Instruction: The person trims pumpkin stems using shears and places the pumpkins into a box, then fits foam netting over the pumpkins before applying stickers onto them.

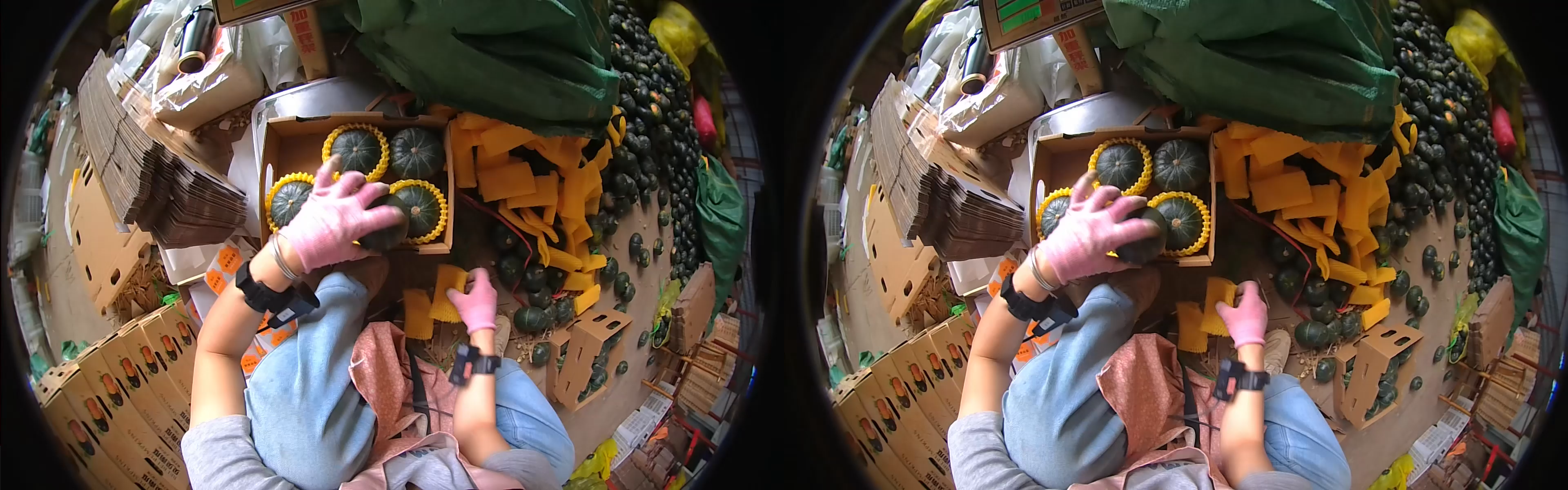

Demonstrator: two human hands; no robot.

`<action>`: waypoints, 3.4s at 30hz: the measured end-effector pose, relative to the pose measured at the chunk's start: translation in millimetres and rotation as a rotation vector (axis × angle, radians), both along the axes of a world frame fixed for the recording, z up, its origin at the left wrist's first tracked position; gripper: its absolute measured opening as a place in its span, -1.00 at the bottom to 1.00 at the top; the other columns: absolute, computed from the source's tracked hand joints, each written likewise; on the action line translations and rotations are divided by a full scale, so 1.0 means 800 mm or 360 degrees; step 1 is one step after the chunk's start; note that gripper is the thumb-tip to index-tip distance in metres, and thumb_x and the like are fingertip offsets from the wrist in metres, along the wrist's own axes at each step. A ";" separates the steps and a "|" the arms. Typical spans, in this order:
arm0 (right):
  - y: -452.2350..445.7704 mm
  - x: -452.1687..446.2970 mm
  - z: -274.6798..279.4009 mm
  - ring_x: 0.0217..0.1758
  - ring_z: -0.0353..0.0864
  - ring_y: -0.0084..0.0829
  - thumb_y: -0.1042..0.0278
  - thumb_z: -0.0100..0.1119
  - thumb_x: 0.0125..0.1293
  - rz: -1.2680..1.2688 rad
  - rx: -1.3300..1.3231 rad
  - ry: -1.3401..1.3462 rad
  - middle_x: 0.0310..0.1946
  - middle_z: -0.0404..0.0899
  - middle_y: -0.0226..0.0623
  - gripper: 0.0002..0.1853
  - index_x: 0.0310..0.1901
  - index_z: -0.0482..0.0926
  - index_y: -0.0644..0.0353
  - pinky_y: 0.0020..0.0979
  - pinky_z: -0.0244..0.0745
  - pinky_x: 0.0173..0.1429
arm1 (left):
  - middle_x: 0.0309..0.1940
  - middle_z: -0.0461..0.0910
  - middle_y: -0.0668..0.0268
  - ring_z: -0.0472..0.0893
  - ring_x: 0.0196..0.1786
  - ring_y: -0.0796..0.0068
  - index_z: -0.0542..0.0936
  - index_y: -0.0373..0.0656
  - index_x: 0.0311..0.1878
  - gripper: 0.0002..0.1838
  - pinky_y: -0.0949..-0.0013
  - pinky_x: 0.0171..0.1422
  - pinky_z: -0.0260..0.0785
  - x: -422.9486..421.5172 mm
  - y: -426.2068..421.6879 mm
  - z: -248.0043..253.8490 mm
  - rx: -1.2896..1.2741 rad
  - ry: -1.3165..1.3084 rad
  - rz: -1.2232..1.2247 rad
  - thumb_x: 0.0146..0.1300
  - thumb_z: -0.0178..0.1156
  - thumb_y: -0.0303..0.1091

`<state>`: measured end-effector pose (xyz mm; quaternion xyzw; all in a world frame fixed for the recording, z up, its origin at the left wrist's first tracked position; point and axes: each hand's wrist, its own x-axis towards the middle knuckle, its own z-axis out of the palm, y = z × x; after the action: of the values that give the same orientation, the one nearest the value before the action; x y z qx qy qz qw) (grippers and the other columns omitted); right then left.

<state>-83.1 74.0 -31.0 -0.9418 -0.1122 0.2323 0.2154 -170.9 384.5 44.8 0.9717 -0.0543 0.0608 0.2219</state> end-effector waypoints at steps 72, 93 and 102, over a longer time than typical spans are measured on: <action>0.204 0.004 0.025 -0.25 0.53 -0.43 0.34 0.09 0.40 0.0126 0.1326 0.0056 -0.28 0.57 -0.17 -0.76 0.01 0.46 0.24 -0.39 0.47 -0.10 | -0.26 0.45 0.37 0.40 -0.18 0.61 0.43 -0.21 0.02 -0.78 0.51 -0.02 0.33 -0.037 -0.013 -0.070 -0.1955 -0.0108 0.0838 0.42 0.07 -0.32; 0.213 -0.025 0.051 -0.06 0.50 -0.08 0.47 0.23 0.10 0.0556 0.0701 -0.1403 -0.11 0.43 -0.13 -0.66 -0.05 0.50 0.03 -0.18 0.52 -0.06 | -0.08 0.48 0.06 0.51 -0.09 0.02 0.54 -0.11 -0.03 -0.70 0.19 -0.02 0.44 -0.043 0.010 -0.039 -0.0548 -0.0455 0.0477 0.15 0.21 -0.54; 0.219 -0.055 0.055 -0.22 0.60 -0.02 0.46 0.04 0.26 0.0317 0.0430 -0.0625 -0.13 0.43 -0.15 -0.65 0.10 0.44 0.05 -0.12 0.57 -0.19 | -0.02 0.47 0.05 0.48 0.04 0.00 0.48 -0.20 0.13 -0.65 0.16 0.16 0.35 -0.038 0.023 -0.043 -0.0816 -0.0119 0.0415 0.27 0.14 -0.39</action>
<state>-127.5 249.5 13.0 -0.9159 -0.2741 0.0480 0.2893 -201.0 402.9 10.1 0.8797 0.0800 0.1361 0.4485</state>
